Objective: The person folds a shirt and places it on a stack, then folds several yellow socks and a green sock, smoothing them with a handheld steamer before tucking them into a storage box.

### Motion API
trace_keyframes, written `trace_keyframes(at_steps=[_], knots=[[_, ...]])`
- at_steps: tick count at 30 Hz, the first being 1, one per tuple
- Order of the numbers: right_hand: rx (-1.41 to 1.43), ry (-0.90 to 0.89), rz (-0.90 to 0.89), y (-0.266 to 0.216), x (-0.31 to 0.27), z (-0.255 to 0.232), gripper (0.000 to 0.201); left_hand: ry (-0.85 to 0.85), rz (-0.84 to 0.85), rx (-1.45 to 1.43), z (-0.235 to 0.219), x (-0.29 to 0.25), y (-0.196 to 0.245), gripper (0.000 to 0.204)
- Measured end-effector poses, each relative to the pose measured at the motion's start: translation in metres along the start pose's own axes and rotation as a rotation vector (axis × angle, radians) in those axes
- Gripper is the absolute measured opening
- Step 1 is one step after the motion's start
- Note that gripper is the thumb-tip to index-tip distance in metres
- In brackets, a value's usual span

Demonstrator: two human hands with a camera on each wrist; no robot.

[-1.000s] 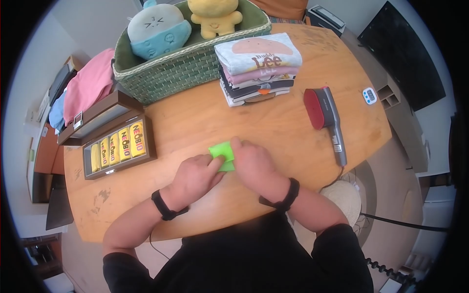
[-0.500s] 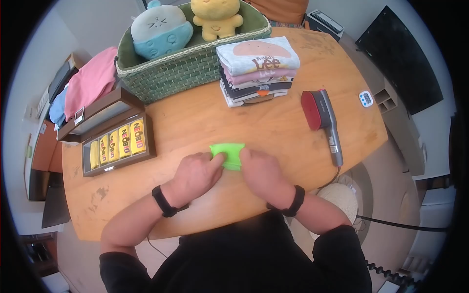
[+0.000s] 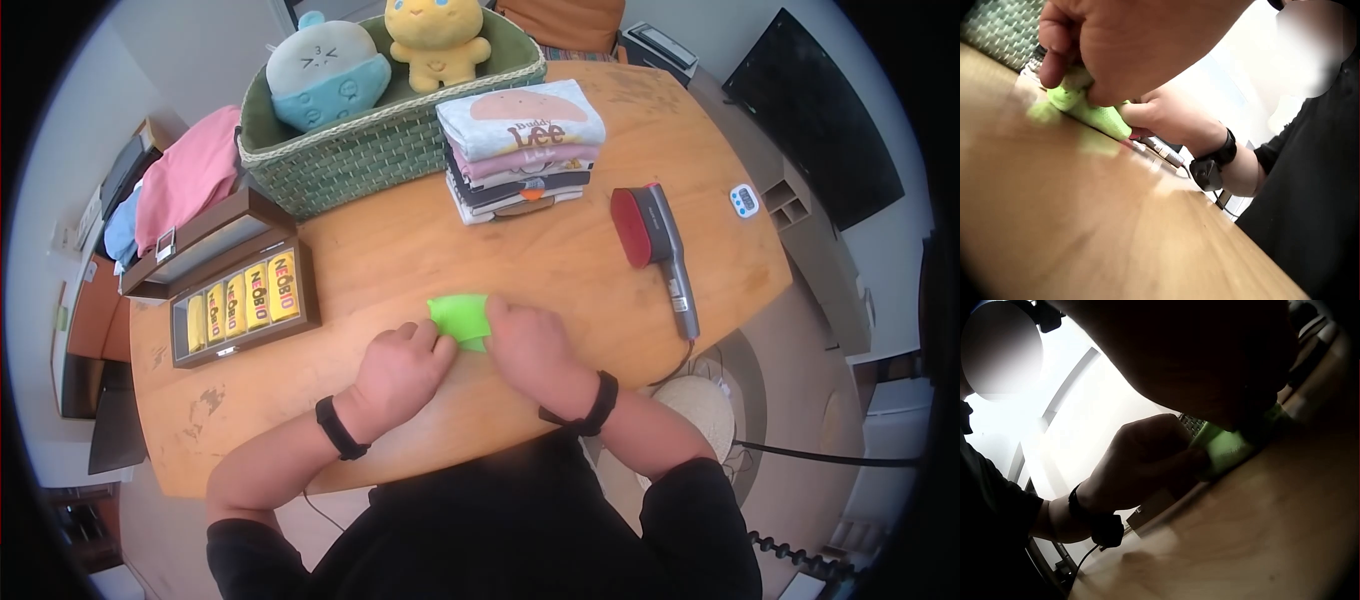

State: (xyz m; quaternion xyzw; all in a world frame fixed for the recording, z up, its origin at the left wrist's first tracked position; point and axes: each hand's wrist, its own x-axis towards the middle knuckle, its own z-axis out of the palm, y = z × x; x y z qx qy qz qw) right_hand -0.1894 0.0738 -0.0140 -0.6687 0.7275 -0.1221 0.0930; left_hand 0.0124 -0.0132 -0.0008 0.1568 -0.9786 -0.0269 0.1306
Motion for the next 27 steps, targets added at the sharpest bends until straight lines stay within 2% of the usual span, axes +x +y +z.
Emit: trace_keyframes(at_steps=[2,4,5,7,12,14,15,16,17,18,20,22,23,27], knots=[[0.013,0.011,-0.006,0.001,0.001,0.002,0.010,0.006,0.035,0.099,-0.002,0.001,0.004,0.014],[0.052,0.019,0.013,0.004,0.002,0.005,0.027,-0.001,0.046,0.117,-0.002,0.000,0.007,0.014],[0.053,0.020,0.016,0.004,0.000,0.005,0.027,-0.010,0.057,0.133,-0.001,0.000,0.008,0.013],[0.068,0.015,0.014,-0.001,-0.001,-0.002,0.010,-0.019,0.067,0.134,0.000,-0.002,0.007,0.013],[0.077,0.034,0.015,-0.001,0.001,0.001,0.011,-0.093,0.103,0.118,-0.009,-0.011,0.013,0.015],[0.077,0.034,0.017,0.001,0.002,0.007,0.012,-0.004,0.249,-0.014,-0.010,-0.014,0.017,0.033],[0.090,0.034,0.022,0.003,0.002,0.010,0.019,-0.005,0.249,-0.016,-0.007,-0.014,0.022,0.033],[0.101,0.032,0.026,0.004,0.002,0.012,0.027,0.012,0.217,-0.015,-0.003,-0.013,0.029,0.042],[0.098,0.030,0.021,0.005,0.002,0.012,0.027,0.032,0.184,-0.012,0.000,-0.012,0.033,0.052],[0.106,0.016,0.024,0.005,0.003,0.011,0.027,0.036,0.180,-0.012,0.001,-0.013,0.034,0.052],[0.112,0.002,0.029,0.004,0.003,0.007,0.026,-0.110,0.170,0.061,0.003,-0.014,0.037,0.056],[0.156,-0.004,0.029,0.002,0.001,0.001,0.012,-0.158,0.154,0.092,-0.003,-0.013,0.046,0.056],[0.157,-0.008,0.033,0.002,0.001,0.000,0.012,-0.209,0.138,0.125,-0.006,-0.013,0.049,0.056],[0.187,-0.007,0.036,0.001,0.003,0.000,0.013,-0.155,0.149,0.212,0.003,-0.009,0.043,0.057]])
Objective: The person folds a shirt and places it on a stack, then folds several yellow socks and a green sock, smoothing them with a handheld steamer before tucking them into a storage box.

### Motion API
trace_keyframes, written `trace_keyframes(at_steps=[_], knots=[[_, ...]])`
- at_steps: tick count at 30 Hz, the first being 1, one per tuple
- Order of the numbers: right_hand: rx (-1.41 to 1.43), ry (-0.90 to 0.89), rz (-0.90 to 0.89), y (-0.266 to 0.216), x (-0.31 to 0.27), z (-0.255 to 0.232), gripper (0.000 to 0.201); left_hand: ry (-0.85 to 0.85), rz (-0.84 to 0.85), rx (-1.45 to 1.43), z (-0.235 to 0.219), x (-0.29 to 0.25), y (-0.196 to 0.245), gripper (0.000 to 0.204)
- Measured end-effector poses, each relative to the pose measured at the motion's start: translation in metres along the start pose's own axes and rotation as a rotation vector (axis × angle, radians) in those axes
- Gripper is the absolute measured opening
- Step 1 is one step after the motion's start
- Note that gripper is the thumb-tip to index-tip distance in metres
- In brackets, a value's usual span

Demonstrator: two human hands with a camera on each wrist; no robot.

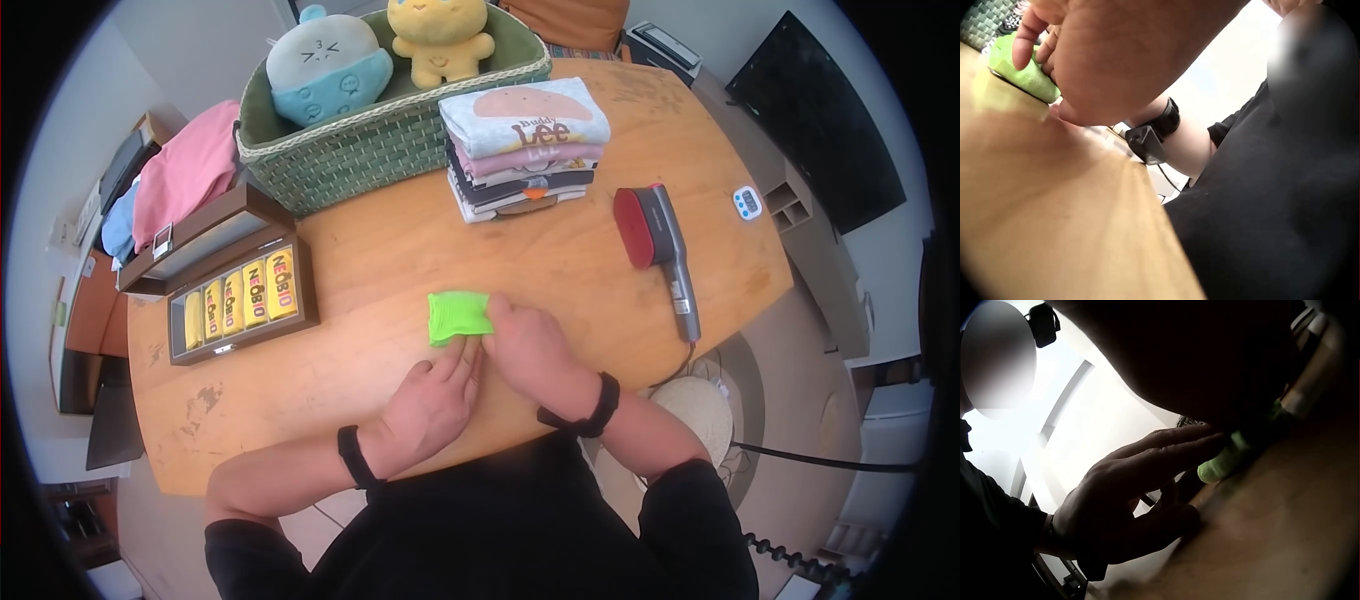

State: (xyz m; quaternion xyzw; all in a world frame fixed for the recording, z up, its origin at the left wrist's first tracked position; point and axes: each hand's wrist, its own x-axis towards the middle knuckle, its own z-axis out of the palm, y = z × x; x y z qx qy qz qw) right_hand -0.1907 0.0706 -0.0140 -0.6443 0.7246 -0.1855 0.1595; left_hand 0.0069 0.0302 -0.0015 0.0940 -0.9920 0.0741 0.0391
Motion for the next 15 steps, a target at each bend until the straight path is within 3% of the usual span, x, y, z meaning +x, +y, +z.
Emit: trace_keyframes(at_steps=[3,5,7,12,15], knots=[[0.021,0.001,0.014,-0.001,-0.002,-0.001,0.014,-0.019,-0.017,-0.026,0.002,0.003,0.002,0.057],[0.034,0.000,0.023,-0.003,-0.005,-0.002,0.014,-0.062,-0.125,0.014,0.012,0.007,0.006,0.058],[-0.083,0.178,-0.056,-0.002,-0.010,-0.004,0.013,-0.057,-0.126,-0.017,0.012,0.010,-0.001,0.058],[-0.151,0.123,-0.034,0.003,-0.017,-0.001,0.011,-0.081,-0.200,-0.056,0.009,0.020,-0.008,0.056],[-0.219,0.113,-0.044,0.002,-0.027,0.013,0.008,-0.145,-0.156,0.062,0.010,0.024,-0.008,0.051]])
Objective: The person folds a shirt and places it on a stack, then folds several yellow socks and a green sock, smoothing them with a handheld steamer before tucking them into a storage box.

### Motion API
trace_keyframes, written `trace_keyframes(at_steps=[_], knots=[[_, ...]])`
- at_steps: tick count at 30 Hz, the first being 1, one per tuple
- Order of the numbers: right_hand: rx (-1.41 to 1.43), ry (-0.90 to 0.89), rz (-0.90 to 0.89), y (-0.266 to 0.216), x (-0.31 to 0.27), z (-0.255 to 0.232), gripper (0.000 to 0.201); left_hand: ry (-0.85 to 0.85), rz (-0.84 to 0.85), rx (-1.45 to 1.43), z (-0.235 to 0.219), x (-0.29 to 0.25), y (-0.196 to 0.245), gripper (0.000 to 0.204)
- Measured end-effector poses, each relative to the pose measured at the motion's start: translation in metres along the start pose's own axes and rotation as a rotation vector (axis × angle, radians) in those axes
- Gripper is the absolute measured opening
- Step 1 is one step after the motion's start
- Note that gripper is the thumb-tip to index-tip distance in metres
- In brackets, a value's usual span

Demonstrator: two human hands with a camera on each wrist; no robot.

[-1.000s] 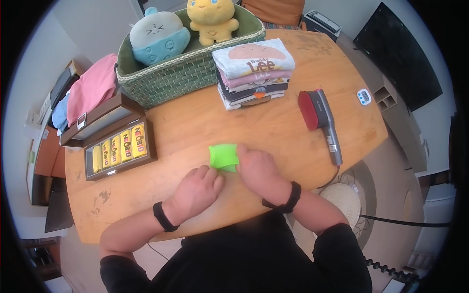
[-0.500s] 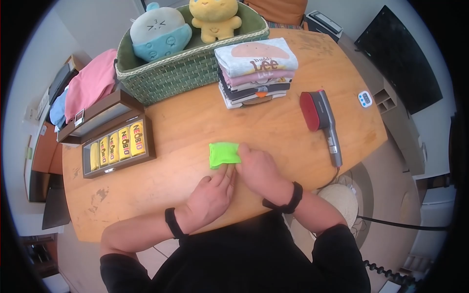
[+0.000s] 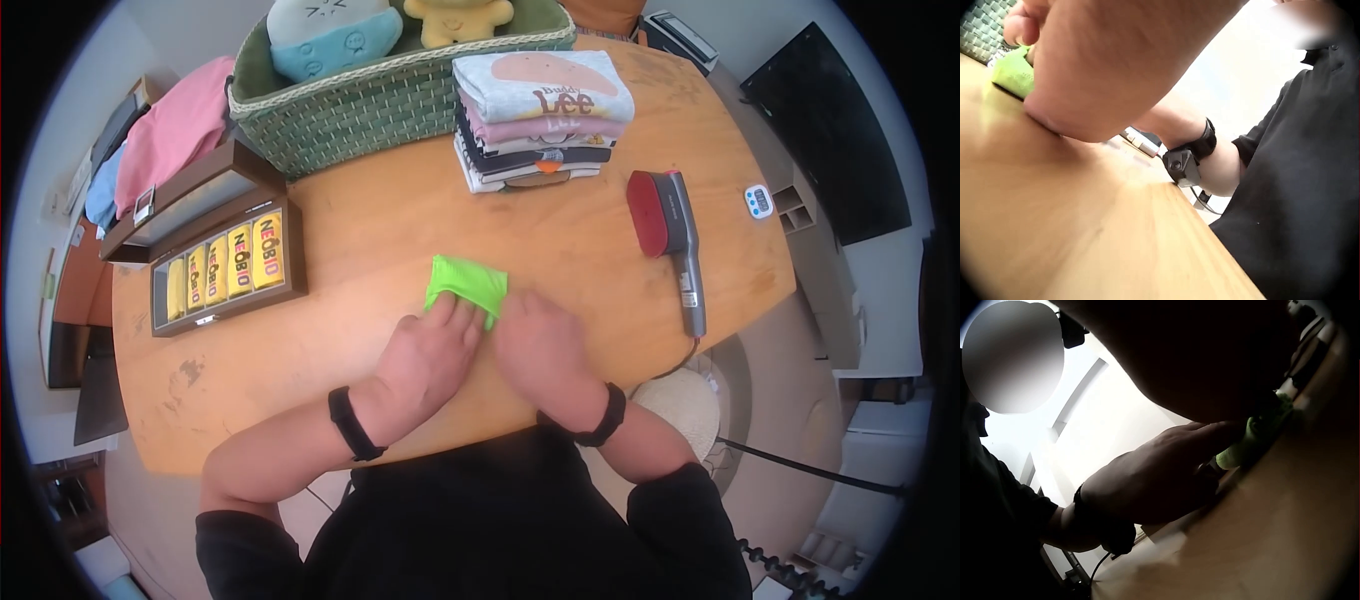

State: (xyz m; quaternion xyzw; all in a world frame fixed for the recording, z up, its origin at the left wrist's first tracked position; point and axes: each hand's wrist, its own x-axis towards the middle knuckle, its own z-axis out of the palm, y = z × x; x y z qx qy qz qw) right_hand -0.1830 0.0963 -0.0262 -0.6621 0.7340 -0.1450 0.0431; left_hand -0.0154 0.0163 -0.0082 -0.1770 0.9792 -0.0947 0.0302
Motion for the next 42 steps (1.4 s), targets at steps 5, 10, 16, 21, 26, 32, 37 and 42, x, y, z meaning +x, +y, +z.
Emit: trace_keyframes(at_steps=[5,10,16,21,26,32,37,42], knots=[[-0.076,0.004,-0.118,-0.012,-0.009,0.002,0.006,-0.019,-0.018,-0.060,0.008,0.002,-0.001,0.024],[-0.002,0.059,-0.185,-0.005,-0.003,0.006,0.007,0.051,-0.035,-0.118,0.009,0.002,-0.008,0.017],[-0.006,0.011,-0.189,-0.003,-0.003,-0.003,0.009,0.124,-0.065,-0.189,0.011,0.010,-0.011,0.015],[-0.005,-0.025,-0.162,-0.001,-0.003,-0.002,0.009,0.137,-0.087,-0.225,0.011,0.014,-0.006,0.015],[0.009,-0.007,-0.126,-0.002,-0.006,0.009,0.007,0.235,-0.052,-0.293,0.019,0.009,-0.006,0.018],[-0.057,-0.031,-0.102,-0.006,-0.005,0.009,0.007,0.202,-0.046,-0.781,0.009,-0.012,-0.038,0.026],[-0.086,-0.037,-0.122,-0.005,-0.004,0.009,0.006,0.386,0.021,-0.607,0.005,-0.005,-0.059,0.027],[-0.082,-0.032,-0.143,-0.005,-0.001,0.004,0.005,0.424,0.068,-0.635,0.020,0.001,-0.067,0.026]])
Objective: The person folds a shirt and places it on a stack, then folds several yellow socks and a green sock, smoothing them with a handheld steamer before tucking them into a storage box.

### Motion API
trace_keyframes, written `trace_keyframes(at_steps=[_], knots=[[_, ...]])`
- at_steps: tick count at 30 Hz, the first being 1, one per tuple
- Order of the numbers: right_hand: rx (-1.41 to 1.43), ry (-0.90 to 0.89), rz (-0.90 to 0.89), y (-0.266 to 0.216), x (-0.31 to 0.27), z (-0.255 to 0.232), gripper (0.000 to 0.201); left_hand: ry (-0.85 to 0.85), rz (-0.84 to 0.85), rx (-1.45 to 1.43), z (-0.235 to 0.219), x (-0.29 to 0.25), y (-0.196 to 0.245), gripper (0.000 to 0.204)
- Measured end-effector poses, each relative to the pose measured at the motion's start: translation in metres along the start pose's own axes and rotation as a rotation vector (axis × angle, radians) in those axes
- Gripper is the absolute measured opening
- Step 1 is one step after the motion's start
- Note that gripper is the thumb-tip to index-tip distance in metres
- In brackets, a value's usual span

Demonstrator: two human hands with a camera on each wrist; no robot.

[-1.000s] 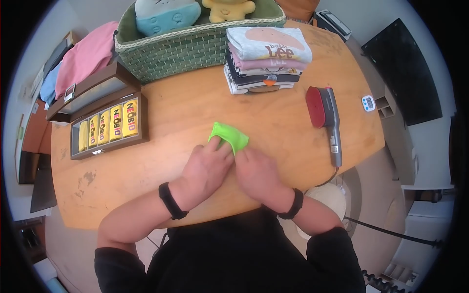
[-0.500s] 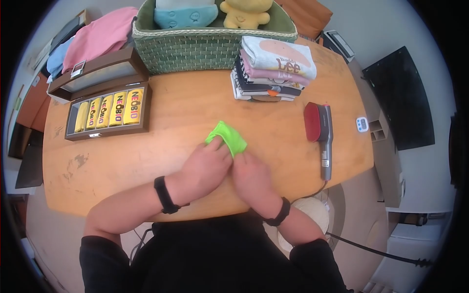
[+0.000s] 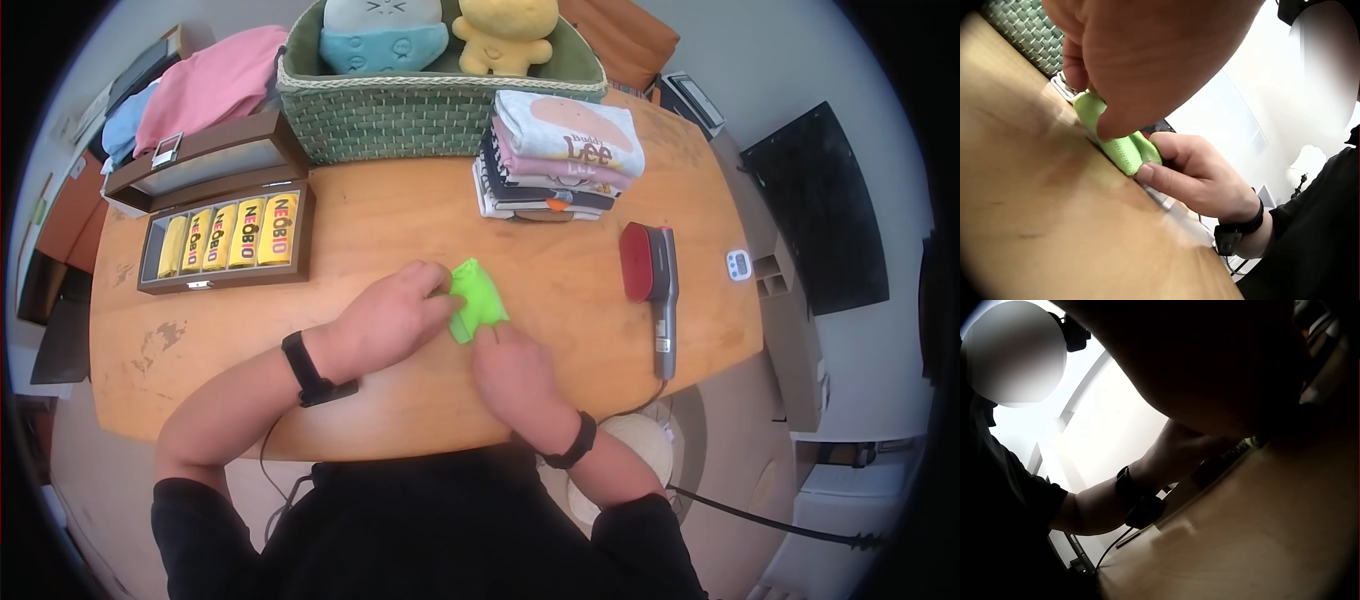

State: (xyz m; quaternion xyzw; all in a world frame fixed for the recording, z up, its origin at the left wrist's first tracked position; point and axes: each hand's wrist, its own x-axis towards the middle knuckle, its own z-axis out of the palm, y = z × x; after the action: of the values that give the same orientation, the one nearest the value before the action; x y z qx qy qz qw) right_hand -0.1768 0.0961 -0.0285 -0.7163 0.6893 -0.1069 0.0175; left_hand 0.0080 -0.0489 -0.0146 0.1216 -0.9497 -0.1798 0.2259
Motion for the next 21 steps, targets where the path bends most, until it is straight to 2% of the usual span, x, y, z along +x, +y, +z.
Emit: trace_keyframes(at_steps=[3,6,9,11,13,16,18,20,21], knots=[[0.010,-0.022,0.004,0.001,0.002,-0.004,0.005,0.062,-0.009,-0.078,0.000,0.008,-0.002,0.024],[0.019,-0.049,0.027,-0.001,0.006,-0.011,0.009,0.120,0.056,-0.069,0.008,0.013,-0.014,0.027],[0.063,-0.005,0.088,-0.009,0.011,-0.028,0.016,0.041,0.014,-0.155,0.009,0.016,-0.017,0.023],[0.097,0.022,0.125,-0.010,0.015,-0.034,0.022,-0.015,-0.091,-0.226,0.006,0.017,-0.013,0.016],[0.101,0.136,-0.002,-0.008,0.022,-0.037,0.033,-0.006,-0.098,-0.228,0.008,0.017,-0.012,0.015],[0.160,0.230,-0.065,-0.002,0.029,-0.029,0.038,-0.030,-0.119,-0.182,0.012,0.018,-0.016,0.011],[0.155,0.236,-0.086,0.000,0.032,-0.028,0.037,-0.058,-0.143,-0.143,0.012,0.017,-0.013,0.010],[0.151,0.243,-0.101,0.003,0.032,-0.025,0.036,-0.065,-0.326,-0.308,0.007,0.018,-0.004,0.010],[0.166,0.161,-0.106,0.007,0.032,-0.022,0.036,-0.064,-0.324,-0.309,0.009,0.017,-0.008,0.010]])
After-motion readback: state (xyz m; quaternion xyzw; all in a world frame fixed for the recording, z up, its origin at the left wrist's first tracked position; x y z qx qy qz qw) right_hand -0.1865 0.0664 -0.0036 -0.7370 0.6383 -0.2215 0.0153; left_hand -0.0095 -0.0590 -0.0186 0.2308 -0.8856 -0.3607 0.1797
